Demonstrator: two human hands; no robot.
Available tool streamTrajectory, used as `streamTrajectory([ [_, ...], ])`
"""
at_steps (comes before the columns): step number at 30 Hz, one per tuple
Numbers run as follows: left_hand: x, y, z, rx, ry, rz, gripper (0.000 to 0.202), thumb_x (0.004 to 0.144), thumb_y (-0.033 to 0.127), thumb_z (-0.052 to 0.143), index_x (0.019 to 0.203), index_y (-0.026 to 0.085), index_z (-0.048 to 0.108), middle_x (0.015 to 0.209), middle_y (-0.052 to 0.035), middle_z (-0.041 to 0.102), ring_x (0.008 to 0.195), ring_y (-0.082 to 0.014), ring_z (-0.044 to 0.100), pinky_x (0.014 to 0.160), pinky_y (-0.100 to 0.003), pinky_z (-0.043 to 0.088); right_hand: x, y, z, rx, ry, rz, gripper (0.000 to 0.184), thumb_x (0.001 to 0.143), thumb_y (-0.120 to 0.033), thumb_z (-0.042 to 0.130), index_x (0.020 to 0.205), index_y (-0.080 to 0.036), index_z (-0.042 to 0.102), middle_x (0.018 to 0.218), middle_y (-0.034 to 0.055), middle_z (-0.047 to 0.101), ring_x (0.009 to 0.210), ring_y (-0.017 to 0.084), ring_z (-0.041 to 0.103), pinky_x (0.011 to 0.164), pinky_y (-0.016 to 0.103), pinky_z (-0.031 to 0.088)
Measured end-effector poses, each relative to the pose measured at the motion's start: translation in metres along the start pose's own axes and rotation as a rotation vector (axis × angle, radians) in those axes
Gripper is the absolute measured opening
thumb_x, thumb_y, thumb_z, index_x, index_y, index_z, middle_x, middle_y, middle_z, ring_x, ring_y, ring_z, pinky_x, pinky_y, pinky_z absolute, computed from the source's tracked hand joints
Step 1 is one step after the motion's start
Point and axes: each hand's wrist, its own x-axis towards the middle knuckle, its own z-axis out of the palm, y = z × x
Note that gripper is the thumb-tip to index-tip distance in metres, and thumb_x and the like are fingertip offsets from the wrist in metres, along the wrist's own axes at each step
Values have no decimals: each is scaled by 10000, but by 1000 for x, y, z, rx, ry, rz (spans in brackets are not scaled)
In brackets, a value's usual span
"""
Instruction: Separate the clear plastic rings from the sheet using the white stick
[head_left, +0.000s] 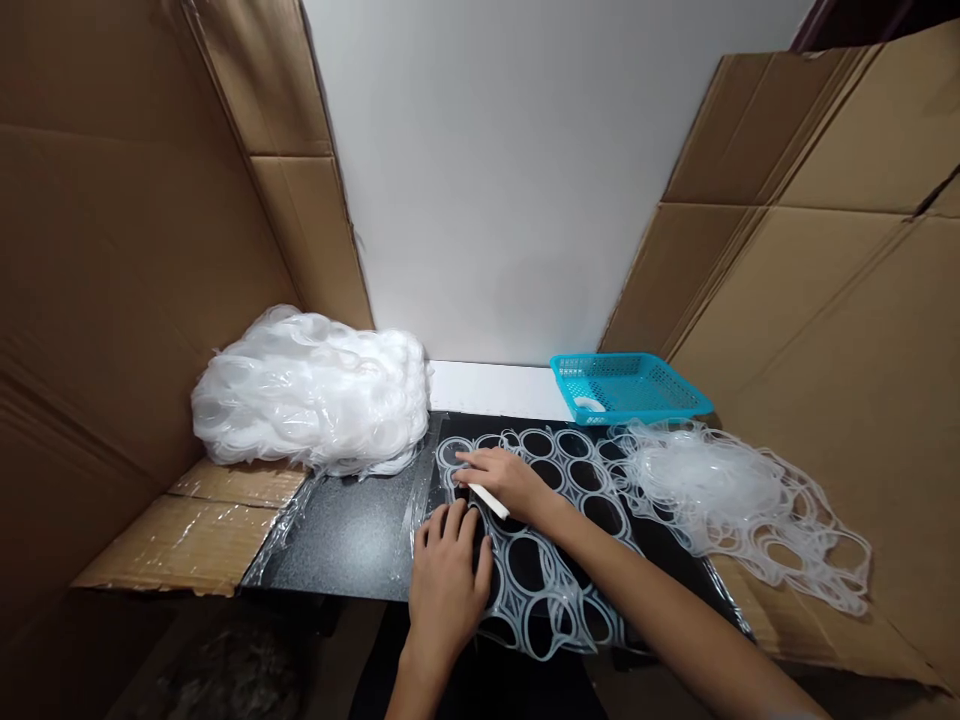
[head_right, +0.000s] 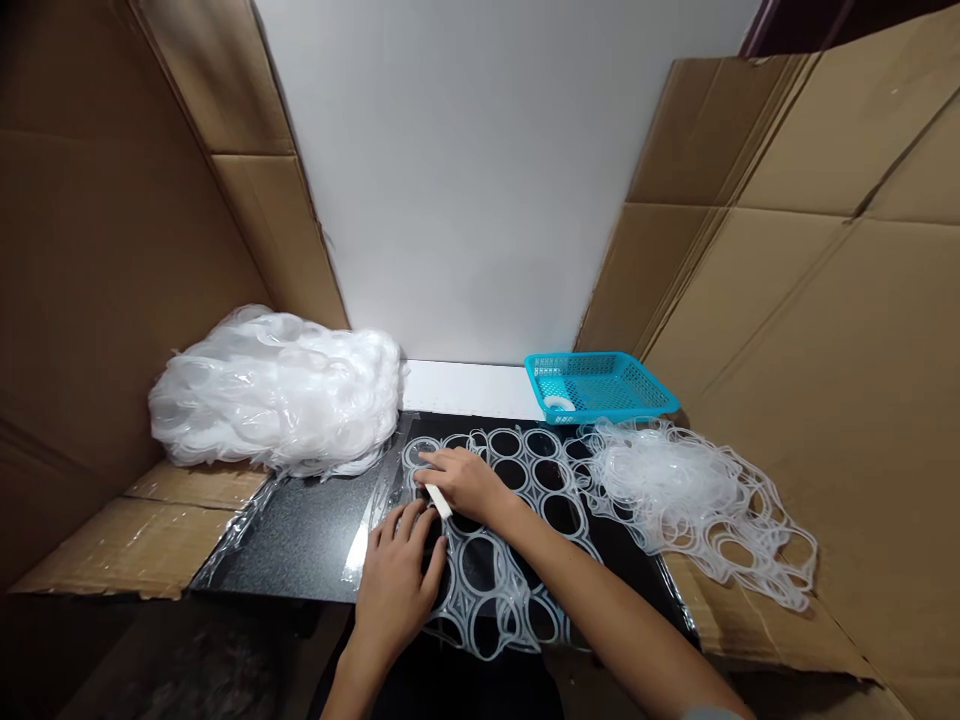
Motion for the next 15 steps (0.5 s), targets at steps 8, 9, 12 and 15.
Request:
streamTrajectory([
  [8, -2, -2, 5, -1, 19, -14, 300, 985, 252, 550, 1263, 230, 662, 1362, -92, 663, 1256, -338, 575, 1035, -556, 481, 61, 38, -21, 88, 60, 217, 282, 1001, -123, 546, 1154, -220, 761, 1191, 91, 781, 1107, 254, 727, 989, 389, 542],
  [9, -3, -1, 5, -3, 19, -17, 300, 984, 260, 555, 1264, 233, 661, 1366, -93, 657, 1259, -339, 572, 1035, -557, 482, 66, 42, -24, 99, 108, 250, 280, 1018, -144, 529, 1153, -217, 764, 1204, 93, 777, 1128, 257, 722, 1003, 399, 541],
  [12, -4, -1, 6, -14, 32, -34, 296, 980, 279, 569, 1258, 241, 663, 1360, -100, 648, 1262, -340, 568, 1034, -554, 487, 70, 48, -27, 182, 142, 248, 286, 1064, -240, 498, 1148, -225, 771, 1216, 84, 773, 1134, 247, 722, 1006, 395, 544],
  [15, -5, -1, 5, -37, 50, -47, 280, 971, 279, 579, 1234, 239, 667, 1329, -106, 649, 1249, -334, 574, 1037, -548, 490, 58, 41, -21, 347, 44, 183, 279, 1064, -303, 520, 1143, -230, 777, 1199, 65, 780, 1083, 228, 739, 966, 367, 559],
])
